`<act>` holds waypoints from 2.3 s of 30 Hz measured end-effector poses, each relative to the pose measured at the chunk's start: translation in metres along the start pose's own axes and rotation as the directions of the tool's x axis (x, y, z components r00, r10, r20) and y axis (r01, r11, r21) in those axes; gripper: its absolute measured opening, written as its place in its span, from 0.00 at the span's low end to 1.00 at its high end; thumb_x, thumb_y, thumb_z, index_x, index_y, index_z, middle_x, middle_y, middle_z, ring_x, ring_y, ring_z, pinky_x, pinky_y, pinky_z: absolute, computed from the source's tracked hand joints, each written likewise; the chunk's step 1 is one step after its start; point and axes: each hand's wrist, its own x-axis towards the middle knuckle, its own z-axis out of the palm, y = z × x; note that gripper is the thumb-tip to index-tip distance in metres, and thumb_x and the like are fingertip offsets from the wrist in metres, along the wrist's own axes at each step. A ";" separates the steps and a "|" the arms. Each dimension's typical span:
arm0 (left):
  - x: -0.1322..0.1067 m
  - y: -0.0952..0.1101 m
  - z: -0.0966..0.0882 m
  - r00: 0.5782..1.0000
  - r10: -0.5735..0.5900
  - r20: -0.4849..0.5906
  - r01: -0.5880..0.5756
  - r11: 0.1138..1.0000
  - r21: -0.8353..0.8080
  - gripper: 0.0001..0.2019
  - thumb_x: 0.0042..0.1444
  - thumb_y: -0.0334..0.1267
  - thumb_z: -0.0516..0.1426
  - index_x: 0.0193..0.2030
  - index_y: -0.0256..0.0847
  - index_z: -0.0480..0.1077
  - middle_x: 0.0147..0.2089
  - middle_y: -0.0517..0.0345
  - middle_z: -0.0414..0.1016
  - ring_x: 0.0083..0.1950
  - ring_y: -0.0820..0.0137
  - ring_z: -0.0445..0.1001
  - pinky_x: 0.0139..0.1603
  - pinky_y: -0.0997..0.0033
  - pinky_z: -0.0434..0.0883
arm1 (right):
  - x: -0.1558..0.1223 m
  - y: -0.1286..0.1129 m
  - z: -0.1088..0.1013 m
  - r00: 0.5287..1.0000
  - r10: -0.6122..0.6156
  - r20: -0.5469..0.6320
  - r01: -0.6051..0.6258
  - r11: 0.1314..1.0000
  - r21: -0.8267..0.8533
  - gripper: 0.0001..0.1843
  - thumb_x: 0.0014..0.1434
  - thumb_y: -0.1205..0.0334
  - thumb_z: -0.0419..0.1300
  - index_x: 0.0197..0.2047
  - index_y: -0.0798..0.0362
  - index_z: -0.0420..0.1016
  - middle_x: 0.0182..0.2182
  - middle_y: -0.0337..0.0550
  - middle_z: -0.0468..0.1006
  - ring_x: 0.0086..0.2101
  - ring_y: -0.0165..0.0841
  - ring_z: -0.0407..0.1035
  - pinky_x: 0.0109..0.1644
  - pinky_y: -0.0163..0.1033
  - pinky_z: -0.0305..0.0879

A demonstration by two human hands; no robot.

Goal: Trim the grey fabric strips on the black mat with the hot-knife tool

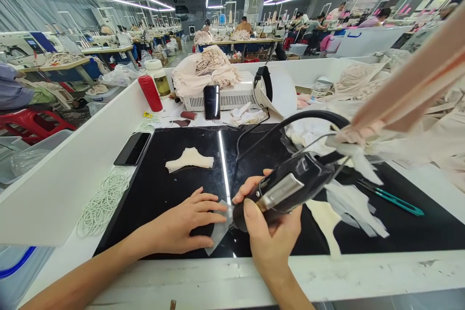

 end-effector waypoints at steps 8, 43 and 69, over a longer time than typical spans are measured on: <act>-0.001 -0.004 -0.005 0.998 0.016 0.064 -0.014 0.999 -0.034 0.32 0.59 0.44 0.69 0.68 0.53 0.67 0.72 0.53 0.66 0.75 0.49 0.57 0.75 0.31 0.43 | -0.015 0.003 -0.001 0.995 0.033 0.097 -0.038 0.998 0.044 0.20 0.64 0.57 0.68 0.56 0.43 0.69 0.35 0.39 0.74 0.32 0.34 0.71 0.38 0.45 0.72; 0.005 0.002 0.013 0.998 0.062 0.016 -0.063 0.992 0.109 0.29 0.65 0.52 0.63 0.70 0.47 0.65 0.71 0.52 0.66 0.73 0.52 0.60 0.77 0.37 0.46 | 0.013 -0.002 -0.012 0.995 -0.035 -0.095 0.037 0.999 0.019 0.22 0.57 0.59 0.71 0.53 0.47 0.71 0.33 0.35 0.76 0.29 0.32 0.72 0.34 0.41 0.74; 0.003 0.003 0.013 0.999 0.034 0.024 -0.036 0.996 0.086 0.29 0.65 0.50 0.64 0.70 0.49 0.64 0.72 0.54 0.65 0.73 0.51 0.60 0.76 0.35 0.46 | 0.022 0.002 -0.022 0.984 -0.076 -0.164 0.073 0.997 -0.025 0.24 0.55 0.59 0.72 0.52 0.47 0.70 0.31 0.34 0.77 0.28 0.32 0.72 0.34 0.42 0.73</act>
